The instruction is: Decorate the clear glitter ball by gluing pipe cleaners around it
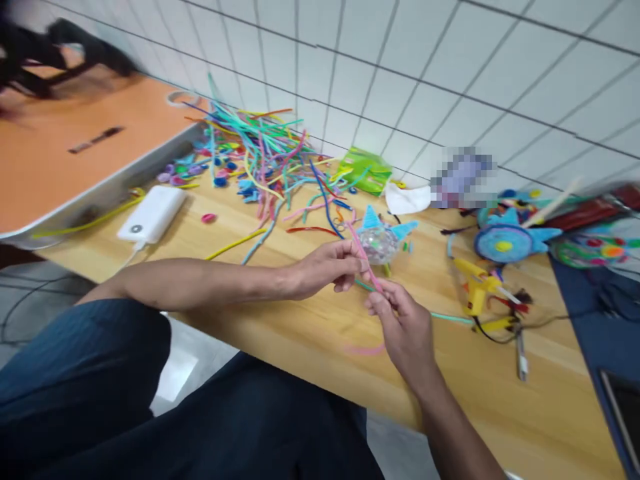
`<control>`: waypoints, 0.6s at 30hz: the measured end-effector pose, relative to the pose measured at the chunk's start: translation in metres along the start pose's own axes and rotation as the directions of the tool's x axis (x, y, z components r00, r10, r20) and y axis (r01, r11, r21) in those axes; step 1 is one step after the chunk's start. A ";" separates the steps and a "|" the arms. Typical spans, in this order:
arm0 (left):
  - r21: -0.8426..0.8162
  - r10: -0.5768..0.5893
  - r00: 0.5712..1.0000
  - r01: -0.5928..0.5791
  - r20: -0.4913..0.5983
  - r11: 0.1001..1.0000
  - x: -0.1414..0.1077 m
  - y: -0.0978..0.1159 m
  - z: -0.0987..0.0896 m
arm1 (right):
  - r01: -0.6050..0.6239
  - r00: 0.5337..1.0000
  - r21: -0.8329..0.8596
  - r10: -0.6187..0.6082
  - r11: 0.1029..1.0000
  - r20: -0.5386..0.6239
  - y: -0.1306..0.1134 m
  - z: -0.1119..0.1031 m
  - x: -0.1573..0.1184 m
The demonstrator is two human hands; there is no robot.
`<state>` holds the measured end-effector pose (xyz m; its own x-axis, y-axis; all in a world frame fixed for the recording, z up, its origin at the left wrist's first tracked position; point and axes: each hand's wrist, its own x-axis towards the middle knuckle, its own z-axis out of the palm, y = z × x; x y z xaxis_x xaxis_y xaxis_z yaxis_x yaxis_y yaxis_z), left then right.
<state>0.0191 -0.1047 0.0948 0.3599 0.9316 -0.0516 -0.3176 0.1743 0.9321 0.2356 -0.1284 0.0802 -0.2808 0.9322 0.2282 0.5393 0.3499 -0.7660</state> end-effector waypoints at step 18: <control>0.169 -0.323 0.934 0.297 0.153 0.940 0.025 -0.005 -0.012 | 0.323 0.905 -0.711 -0.424 0.624 0.040 0.043 -0.057 -0.003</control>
<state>0.0189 -0.0787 0.0849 0.5733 0.7647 -0.2943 -0.0428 0.3867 0.9212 0.3047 -0.1109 0.0803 -0.5141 0.6918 0.5072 0.8104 0.5855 0.0229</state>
